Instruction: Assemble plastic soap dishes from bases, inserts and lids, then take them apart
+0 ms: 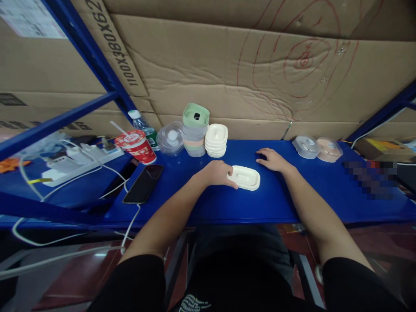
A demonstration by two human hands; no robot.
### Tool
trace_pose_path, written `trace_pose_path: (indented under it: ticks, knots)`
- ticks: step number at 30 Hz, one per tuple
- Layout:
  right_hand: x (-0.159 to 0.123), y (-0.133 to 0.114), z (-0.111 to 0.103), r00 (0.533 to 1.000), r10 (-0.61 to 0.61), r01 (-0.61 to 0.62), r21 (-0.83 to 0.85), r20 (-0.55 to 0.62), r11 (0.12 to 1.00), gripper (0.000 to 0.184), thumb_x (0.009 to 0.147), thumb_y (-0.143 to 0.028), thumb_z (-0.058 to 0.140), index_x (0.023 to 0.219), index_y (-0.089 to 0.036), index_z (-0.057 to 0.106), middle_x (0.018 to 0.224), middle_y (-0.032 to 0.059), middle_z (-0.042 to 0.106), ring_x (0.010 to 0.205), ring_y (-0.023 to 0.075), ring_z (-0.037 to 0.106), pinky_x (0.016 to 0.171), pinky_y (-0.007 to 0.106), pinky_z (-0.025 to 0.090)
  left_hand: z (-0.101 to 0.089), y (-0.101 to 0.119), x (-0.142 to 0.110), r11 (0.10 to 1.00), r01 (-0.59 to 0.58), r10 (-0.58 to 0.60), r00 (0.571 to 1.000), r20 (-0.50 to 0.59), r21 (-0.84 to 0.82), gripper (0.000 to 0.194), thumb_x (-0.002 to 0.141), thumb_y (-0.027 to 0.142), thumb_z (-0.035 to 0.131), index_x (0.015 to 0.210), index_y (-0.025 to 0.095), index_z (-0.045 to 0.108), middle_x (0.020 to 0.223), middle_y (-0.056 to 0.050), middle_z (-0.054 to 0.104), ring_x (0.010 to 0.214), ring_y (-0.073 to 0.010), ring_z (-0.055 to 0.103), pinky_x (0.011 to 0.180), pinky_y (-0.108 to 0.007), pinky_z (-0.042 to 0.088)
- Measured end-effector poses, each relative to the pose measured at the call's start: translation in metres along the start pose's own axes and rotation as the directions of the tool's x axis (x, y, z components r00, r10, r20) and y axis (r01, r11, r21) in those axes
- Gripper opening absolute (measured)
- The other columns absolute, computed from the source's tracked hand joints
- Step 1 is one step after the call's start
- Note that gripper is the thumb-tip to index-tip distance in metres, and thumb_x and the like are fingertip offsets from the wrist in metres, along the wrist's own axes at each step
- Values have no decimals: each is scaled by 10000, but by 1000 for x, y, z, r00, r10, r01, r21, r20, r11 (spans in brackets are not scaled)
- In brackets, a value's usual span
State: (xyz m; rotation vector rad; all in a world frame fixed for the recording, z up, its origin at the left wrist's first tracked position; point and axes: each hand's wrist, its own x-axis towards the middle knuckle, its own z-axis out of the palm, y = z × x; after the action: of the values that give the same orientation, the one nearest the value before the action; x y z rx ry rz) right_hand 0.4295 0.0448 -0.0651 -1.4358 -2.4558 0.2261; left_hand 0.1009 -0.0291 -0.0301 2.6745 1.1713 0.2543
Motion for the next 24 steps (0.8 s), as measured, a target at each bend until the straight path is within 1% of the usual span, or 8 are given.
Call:
trace_pose_path:
  ticks: [4,7,9,13,14,16,20,24]
  knots:
    - [1,0,0,1000,-7,7,-25,17,1000,539,978,-428,639,1422,-124,662,1478,215,639,1400,369,582,1194,573,440,-8,-7,-1,997,69,-67,995,-75,28,434,883,641,715,808,217,760,801,-68,746,871,-260,717,792,-364,510]
    - [1,2,1,1000,-19,20,-31,21,999,568,984,-437,630,1431,-87,653,1480,239,629,1398,379,579,1197,561,436,-23,-21,-6,975,214,-219,909,-355,-56,379,958,565,645,998,209,769,860,-65,749,895,-241,709,838,-365,527]
    - [2,4,2,999,-26,27,-30,23,999,565,985,-443,629,1431,-97,654,1481,235,629,1399,379,577,1196,566,434,-36,-38,-13,941,308,-326,723,-610,-139,330,995,479,600,1105,199,737,1009,-86,742,991,-244,697,930,-391,535]
    - [2,7,4,1000,-13,13,-32,25,999,563,983,-466,638,1437,-134,655,1492,212,626,1401,372,576,1193,561,437,-60,-83,-37,841,421,-445,180,-877,-341,281,937,271,657,1205,188,654,1312,-156,606,1317,-318,578,1147,-473,468]
    - [2,7,4,1000,-12,13,-34,25,999,566,983,-467,641,1438,-131,654,1492,213,624,1403,372,575,1195,556,436,-64,-94,-43,811,432,-473,87,-877,-395,318,906,234,681,1219,196,638,1351,-159,577,1350,-328,557,1165,-485,460]
    - [2,7,5,1000,-14,15,-38,25,999,570,983,-465,644,1438,-121,652,1490,220,624,1406,373,572,1197,550,435,-67,-110,-52,772,429,-519,1,-855,-469,372,861,178,705,1223,193,616,1364,-169,558,1374,-343,537,1194,-517,438]
    - [2,5,4,1000,-13,15,-39,27,999,569,989,-468,635,1440,-120,650,1491,221,622,1408,371,573,1201,542,436,-64,-111,-50,798,395,-513,48,-857,-455,369,885,185,662,1248,182,593,1378,-185,541,1393,-352,523,1205,-555,419]
    - [2,5,3,999,-16,17,-47,32,999,582,988,-469,638,1441,-103,647,1488,230,621,1405,372,576,1198,538,441,-58,-82,-32,872,364,-439,291,-850,-326,511,915,336,677,1397,200,575,1560,-193,443,1401,-366,543,1130,-506,506]
